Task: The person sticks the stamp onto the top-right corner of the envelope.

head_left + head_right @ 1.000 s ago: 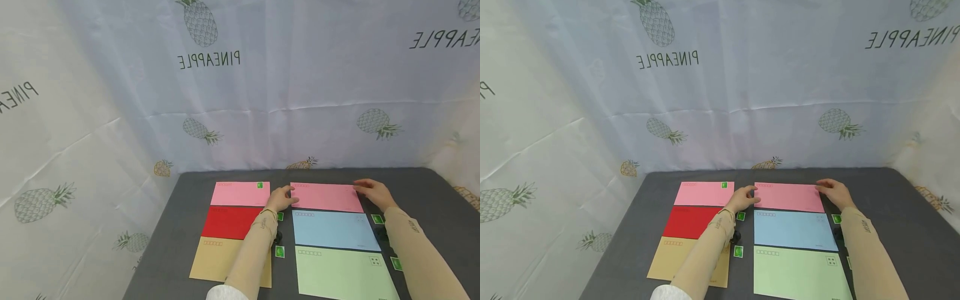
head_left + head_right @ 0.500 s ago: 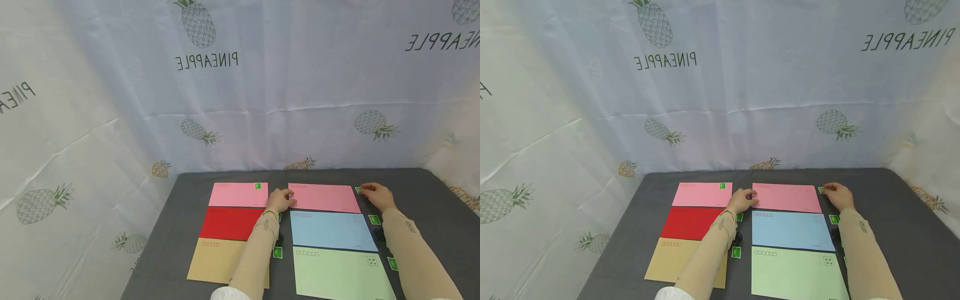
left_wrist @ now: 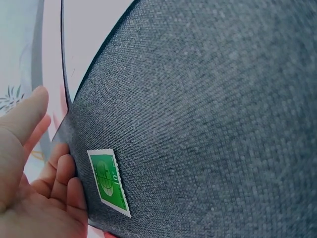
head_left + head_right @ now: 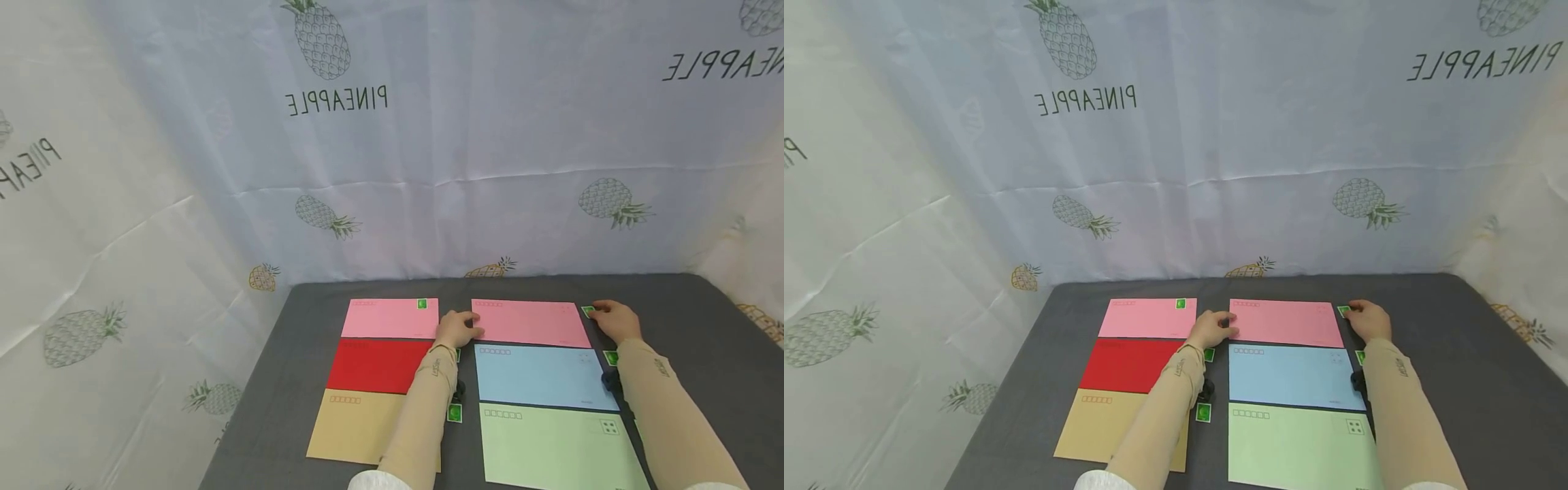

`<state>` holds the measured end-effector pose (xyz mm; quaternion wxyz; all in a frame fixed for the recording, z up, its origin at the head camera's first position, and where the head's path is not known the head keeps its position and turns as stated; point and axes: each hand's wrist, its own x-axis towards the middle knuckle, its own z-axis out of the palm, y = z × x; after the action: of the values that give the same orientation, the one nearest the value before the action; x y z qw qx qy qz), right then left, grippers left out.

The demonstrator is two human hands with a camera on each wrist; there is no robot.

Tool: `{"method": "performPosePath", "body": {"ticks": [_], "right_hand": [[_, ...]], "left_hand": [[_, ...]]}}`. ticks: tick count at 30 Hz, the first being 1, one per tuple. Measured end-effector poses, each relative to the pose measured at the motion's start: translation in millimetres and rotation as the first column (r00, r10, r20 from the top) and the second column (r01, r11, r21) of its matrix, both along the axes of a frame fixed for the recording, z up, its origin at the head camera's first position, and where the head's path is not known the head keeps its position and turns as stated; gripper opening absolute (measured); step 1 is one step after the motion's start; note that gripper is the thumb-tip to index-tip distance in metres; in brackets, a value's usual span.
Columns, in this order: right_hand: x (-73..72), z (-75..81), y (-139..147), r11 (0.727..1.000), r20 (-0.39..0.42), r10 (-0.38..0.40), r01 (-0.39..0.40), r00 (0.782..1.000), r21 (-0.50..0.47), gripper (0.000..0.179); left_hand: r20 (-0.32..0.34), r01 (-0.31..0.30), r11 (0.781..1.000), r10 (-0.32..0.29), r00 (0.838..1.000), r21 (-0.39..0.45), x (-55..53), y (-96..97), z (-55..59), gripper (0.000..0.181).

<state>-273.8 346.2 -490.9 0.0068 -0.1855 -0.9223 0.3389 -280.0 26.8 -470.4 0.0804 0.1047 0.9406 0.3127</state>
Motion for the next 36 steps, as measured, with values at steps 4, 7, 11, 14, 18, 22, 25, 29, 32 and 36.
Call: {"method": "performPosePath", "body": {"ticks": [4,7,11,14,18,22,25,29,32,36], "right_hand": [[0.5,0.4,-2.0,1.0,0.004,-0.024,0.024,1.0,0.011,0.045],[0.8,1.0,-3.9,0.999,-0.001,-0.033,0.033,0.999,0.012,0.044],[1.8,2.4,-5.8,0.999,-0.004,-0.038,0.038,0.999,0.008,0.043],[2.8,2.6,-5.7,0.999,-0.001,-0.044,0.044,0.999,-0.002,0.043],[3.7,1.6,-4.6,0.999,-0.033,-0.045,0.045,0.998,0.001,0.043],[3.0,0.1,-3.9,0.999,-0.086,-0.034,0.036,0.996,0.02,0.041],[1.6,-1.2,-4.2,0.999,-0.096,-0.038,0.039,0.995,0.008,0.04],[1.2,-1.5,-5.3,0.998,-0.091,-0.056,0.054,0.994,-0.02,0.039],[1.8,-1.4,-4.9,0.998,-0.094,-0.063,0.062,0.994,-0.02,0.036],[1.0,-2.3,-1.8,0.999,-0.117,-0.045,0.043,0.992,-0.02,0.034]], "left_hand": [[-0.01,0.015,0.999,-0.015,1.0,-0.033,0.6,1.2,-0.5,0.041],[-0.02,0.014,0.998,-0.016,1.0,-0.068,2.4,1.9,0.0,0.042],[-0.023,-0.002,0.996,-0.001,1.0,-0.089,4.3,2.6,0.8,0.041],[-0.024,-0.008,0.996,0.006,1.0,-0.092,4.4,3.3,0.4,0.041],[-0.024,-0.011,0.995,0.009,1.0,-0.096,3.6,4.0,-0.6,0.041],[-0.029,-0.023,0.995,0.02,0.999,-0.097,2.8,4.5,-0.6,0.041],[-0.035,-0.034,0.993,0.03,0.999,-0.111,2.7,5.0,-0.9,0.041],[-0.049,-0.047,0.989,0.04,0.998,-0.141,3.0,6.1,-1.5,0.041],[-0.056,-0.051,0.987,0.043,0.998,-0.154,3.1,7.1,-2.2,0.041],[-0.062,-0.048,0.987,0.039,0.997,-0.152,2.5,6.5,-2.8,0.041]]}}
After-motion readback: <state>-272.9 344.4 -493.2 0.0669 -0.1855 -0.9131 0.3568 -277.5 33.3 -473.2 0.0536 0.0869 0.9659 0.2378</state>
